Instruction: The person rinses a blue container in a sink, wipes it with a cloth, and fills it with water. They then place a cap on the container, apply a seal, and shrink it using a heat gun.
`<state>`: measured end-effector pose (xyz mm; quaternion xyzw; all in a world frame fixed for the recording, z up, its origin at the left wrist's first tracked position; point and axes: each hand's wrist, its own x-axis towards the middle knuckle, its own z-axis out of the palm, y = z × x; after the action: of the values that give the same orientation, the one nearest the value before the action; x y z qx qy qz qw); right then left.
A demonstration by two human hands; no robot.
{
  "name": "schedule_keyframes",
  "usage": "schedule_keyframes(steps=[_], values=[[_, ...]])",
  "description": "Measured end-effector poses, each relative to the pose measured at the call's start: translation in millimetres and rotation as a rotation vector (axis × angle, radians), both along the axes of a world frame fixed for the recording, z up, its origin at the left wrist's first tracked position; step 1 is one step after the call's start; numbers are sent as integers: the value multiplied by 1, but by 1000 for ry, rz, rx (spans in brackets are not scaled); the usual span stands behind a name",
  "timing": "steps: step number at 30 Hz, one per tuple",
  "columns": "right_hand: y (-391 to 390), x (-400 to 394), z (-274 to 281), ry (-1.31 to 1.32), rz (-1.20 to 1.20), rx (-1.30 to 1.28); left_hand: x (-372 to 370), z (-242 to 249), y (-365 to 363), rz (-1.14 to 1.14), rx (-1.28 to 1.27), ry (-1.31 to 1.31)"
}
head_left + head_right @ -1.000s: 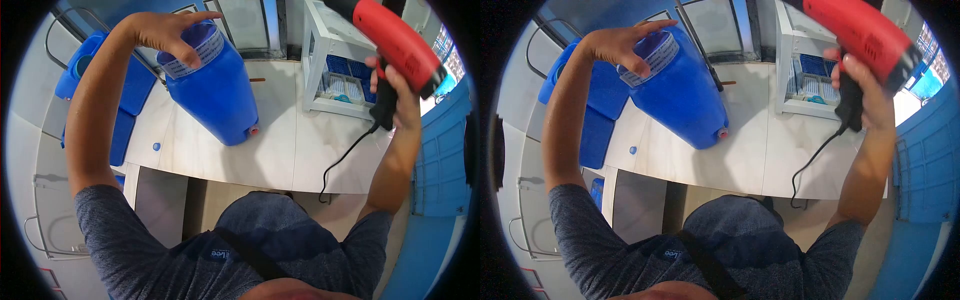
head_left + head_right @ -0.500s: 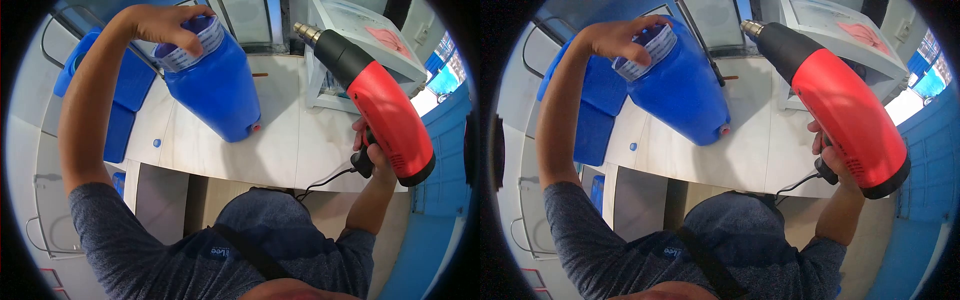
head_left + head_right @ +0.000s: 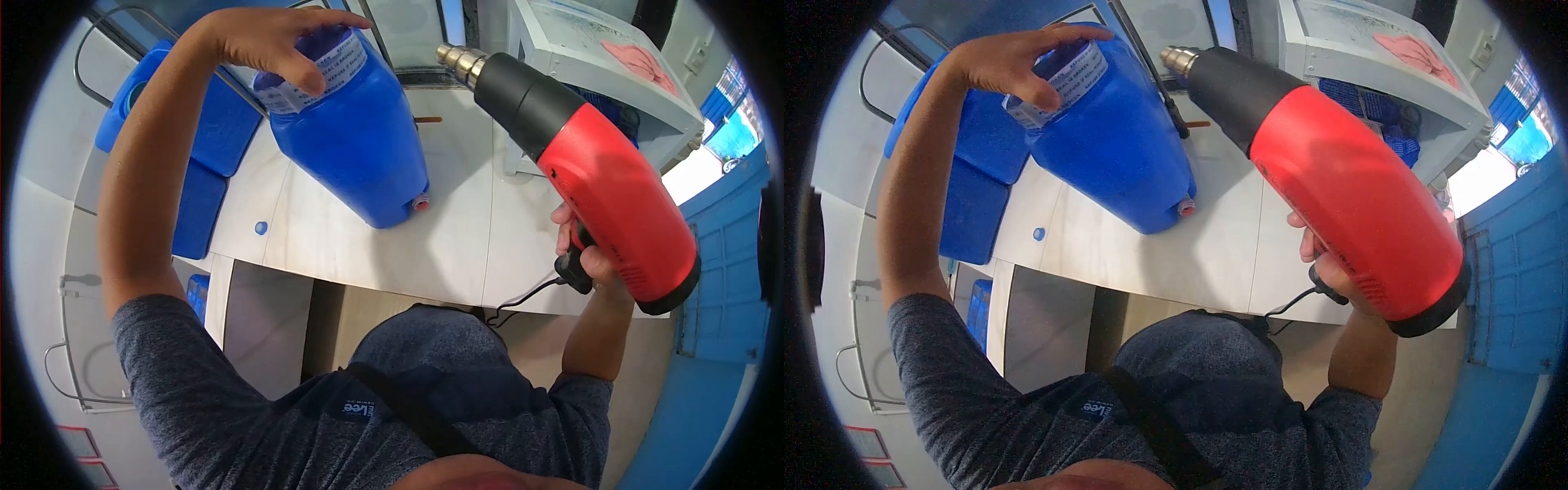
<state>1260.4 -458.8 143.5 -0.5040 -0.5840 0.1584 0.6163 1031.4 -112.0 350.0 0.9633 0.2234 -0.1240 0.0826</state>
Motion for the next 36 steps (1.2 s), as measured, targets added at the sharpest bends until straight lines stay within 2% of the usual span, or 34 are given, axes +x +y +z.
schedule_keyframes(steps=[2,4,7,10,16,20,22,25,26,28,31,32,34,36], values=[[0,5,-6,-62,2,-56,-2,3,5,-13,-49,3],[-2,5,-5,-91,3,-95,-9,8,8,-191,34,-23],[-3,-6,6,-2,24,-127,-8,10,-2,-152,-51,27],[-2,-5,0,-215,31,-25,-8,7,2,-98,-63,7],[-8,-8,-20,-216,-43,-149,-5,3,4,-125,-83,6],[-1,-24,-31,267,42,-50,-2,9,-2,-56,-146,30],[1,-27,-29,386,64,-24,-4,10,0,-79,-130,7],[-1,-21,-30,316,84,-69,-7,8,5,-94,16,-43],[-6,-10,-46,195,4,-105,-7,8,6,-93,16,-43],[-6,-7,-44,74,-73,-140,-4,7,6,-52,24,-18],[-2,-4,-19,-181,-16,-182,1,7,6,57,111,83],[0,-3,-16,-170,28,-148,2,7,4,61,108,85],[3,-7,-14,-158,77,-116,2,6,-2,314,67,65],[4,-10,-15,-168,43,-78,1,7,-3,332,97,86]])
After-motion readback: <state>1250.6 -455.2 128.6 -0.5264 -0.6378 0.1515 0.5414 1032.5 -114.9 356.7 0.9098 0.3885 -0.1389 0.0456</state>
